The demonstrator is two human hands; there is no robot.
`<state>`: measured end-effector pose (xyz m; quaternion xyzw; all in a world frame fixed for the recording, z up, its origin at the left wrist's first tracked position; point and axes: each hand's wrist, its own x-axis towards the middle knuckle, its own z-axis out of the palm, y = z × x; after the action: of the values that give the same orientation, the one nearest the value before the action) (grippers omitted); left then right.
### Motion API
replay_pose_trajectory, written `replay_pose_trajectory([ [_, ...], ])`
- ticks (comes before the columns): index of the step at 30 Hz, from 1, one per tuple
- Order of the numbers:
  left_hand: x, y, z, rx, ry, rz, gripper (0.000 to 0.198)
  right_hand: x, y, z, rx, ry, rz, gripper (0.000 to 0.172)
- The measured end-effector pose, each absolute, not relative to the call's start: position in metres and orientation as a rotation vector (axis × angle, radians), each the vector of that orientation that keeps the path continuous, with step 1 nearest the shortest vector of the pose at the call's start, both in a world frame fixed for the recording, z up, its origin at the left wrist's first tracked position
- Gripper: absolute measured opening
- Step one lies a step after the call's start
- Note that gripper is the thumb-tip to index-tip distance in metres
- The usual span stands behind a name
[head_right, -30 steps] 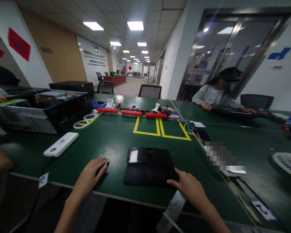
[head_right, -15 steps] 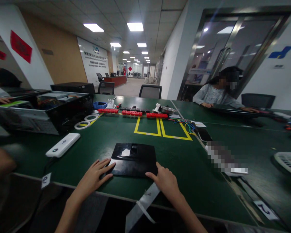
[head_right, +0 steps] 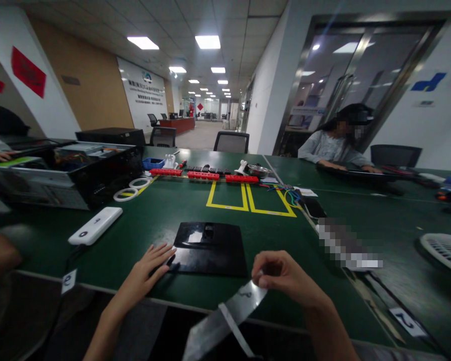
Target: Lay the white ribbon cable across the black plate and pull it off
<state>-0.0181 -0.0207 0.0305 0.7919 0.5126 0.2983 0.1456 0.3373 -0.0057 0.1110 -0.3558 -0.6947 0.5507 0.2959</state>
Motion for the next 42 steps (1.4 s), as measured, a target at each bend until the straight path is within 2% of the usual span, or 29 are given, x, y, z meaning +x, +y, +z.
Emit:
replay_pose_trajectory([
  [3, -0.002, -0.04, 0.049, 1.979, 1.203, 1.021, 0.052, 0.324, -0.001, 0.11, -1.008, -1.68, 1.341, 0.034],
  [7, 0.019, -0.058, 0.064, 1.566, 0.924, 1.052, 0.071, 0.302, 0.004, 0.106, -1.139, -1.553, 1.24, 0.033],
  [10, 0.018, -0.055, 0.066, 1.307, 0.879, 1.093, 0.067, 0.291, 0.008, 0.096, -1.247, -1.552, 1.173, 0.031],
  [14, 0.0, -0.038, 0.059, 1.162, 1.052, 1.111, 0.068, 0.285, 0.016, 0.079, -1.331, -1.595, 1.131, 0.032],
  [17, -0.009, -0.03, 0.051, 1.29, 1.22, 1.052, 0.072, 0.282, 0.02, 0.073, -1.331, -1.609, 1.238, 0.033],
  [19, -0.009, -0.028, 0.046, 1.443, 1.333, 1.028, 0.064, 0.281, 0.021, 0.072, -1.348, -1.668, 1.25, 0.03],
  [24, 0.001, -0.027, 0.039, 1.712, 1.654, 0.919, 0.042, 0.28, 0.024, 0.075, -1.439, -1.916, 0.963, 0.017],
  [31, 0.007, -0.032, 0.034, 1.879, 1.893, 0.757, 0.036, 0.277, 0.026, 0.075, -1.539, -2.095, 0.793, 0.014],
  [34, 0.011, -0.038, 0.039, 1.95, 2.181, 0.633, 0.036, 0.277, 0.027, 0.074, -1.552, -2.118, 0.751, 0.013],
  [36, 0.017, -0.041, 0.042, 2.052, 2.335, 0.688, 0.036, 0.277, 0.029, 0.073, -1.549, -2.13, 0.723, 0.013],
  [38, 0.026, -0.041, 0.043, 2.263, 2.271, 0.816, 0.034, 0.278, 0.03, 0.071, -1.541, -2.139, 0.704, 0.014],
  [42, 0.05, -0.036, 0.037, 2.706, 1.747, 0.841, 0.036, 0.279, 0.032, 0.067, -1.547, -2.141, 0.676, 0.014],
])
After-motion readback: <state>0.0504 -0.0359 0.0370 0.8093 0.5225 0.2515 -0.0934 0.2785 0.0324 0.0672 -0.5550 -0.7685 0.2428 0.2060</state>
